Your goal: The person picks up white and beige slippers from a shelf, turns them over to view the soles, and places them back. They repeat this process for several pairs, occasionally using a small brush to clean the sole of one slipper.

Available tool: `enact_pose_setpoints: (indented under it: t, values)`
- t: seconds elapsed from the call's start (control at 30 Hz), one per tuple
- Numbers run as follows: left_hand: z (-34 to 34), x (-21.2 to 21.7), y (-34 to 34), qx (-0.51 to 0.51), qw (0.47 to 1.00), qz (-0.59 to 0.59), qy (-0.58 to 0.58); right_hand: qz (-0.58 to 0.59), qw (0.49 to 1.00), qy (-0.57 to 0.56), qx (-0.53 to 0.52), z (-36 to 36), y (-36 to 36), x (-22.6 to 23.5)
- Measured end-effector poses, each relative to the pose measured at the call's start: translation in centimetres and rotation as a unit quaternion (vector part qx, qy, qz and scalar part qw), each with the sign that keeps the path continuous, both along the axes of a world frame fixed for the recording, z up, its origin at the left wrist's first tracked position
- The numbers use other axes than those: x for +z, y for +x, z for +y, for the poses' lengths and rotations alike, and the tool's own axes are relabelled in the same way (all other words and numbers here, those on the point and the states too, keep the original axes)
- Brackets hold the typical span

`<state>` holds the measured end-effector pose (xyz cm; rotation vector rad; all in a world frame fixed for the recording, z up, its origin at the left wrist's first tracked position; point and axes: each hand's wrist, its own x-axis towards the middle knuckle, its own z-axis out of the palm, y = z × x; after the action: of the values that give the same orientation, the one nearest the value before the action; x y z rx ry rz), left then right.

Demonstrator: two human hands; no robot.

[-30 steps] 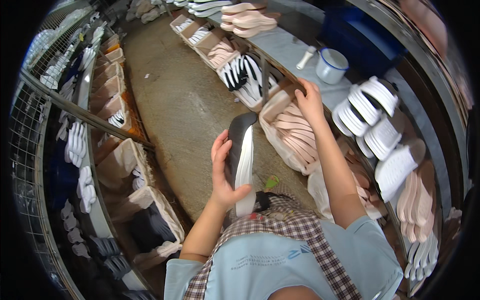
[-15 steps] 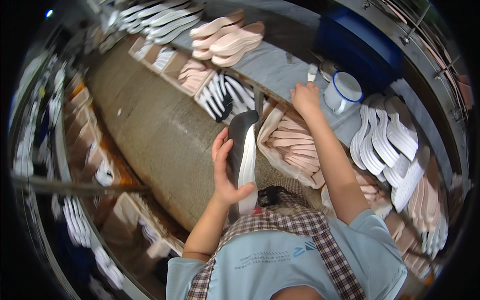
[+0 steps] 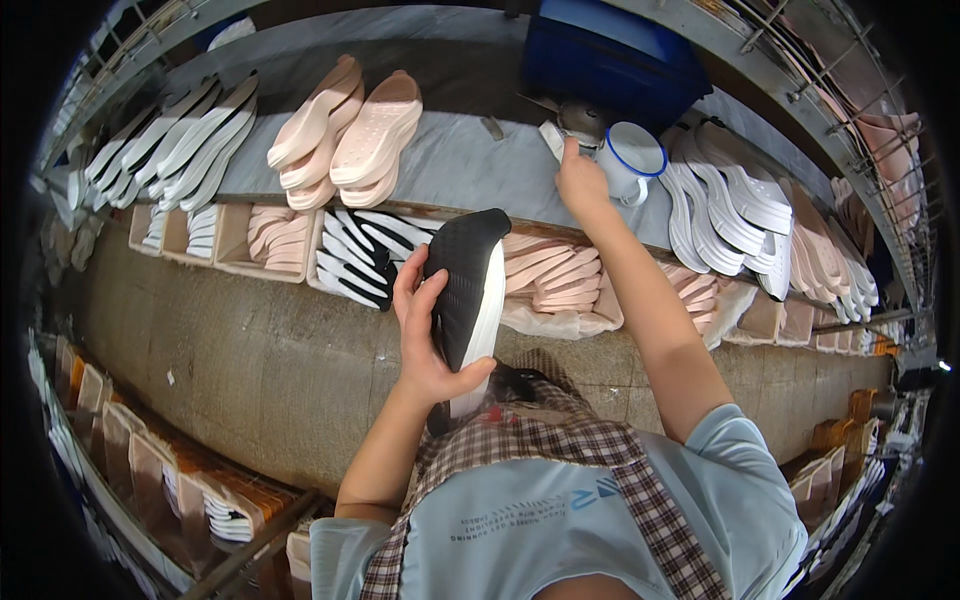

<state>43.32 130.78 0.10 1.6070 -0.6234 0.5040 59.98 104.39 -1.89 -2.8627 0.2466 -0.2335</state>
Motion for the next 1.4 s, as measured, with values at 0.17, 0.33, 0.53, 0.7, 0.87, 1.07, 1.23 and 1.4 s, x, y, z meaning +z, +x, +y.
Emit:
enact_pose_setpoints:
  t: [0.17,0.33,0.53,0.7,0.87,1.07,1.23,1.4]
  values:
    - [0.2,-0.5,1.7,-0.031,0.996,0.074,-0.049,-0.191,0.971,0.14,0.03,-2.8,-5.0,6.0]
    - [-0.5,0.0,2.9,-0.045,0.931,0.286,-0.222,-0.109,0.991,-0.009,-0.083,-10.2,-5.1,13.3]
    - [-1.7,0.0,3.5,-0.049,0.891,0.373,-0.256,0.147,0.974,-0.168,-0.042,-11.1,-0.7,10.0]
    - [-2.3,-1.1,3.1,-0.019,0.896,0.37,-0.245,0.179,0.969,-0.17,-0.026,-11.3,0.1,9.1]
    - [-3.0,-1.3,2.4,-0.019,0.886,0.398,-0.239,0.137,0.981,-0.136,-0.008,-12.4,-2.3,11.4]
    - [-4.5,-0.1,1.8,-0.064,0.908,0.355,-0.211,-0.057,0.992,-0.104,-0.033,-10.0,-6.5,13.3]
    - [-5.1,0.6,1.2,-0.095,0.937,0.298,-0.153,-0.1,0.95,0.235,0.182,-4.2,-13.0,14.7]
    - [-5.4,0.8,0.6,-0.087,0.964,0.232,-0.1,-0.132,0.936,0.173,0.276,-1.1,-16.2,16.0]
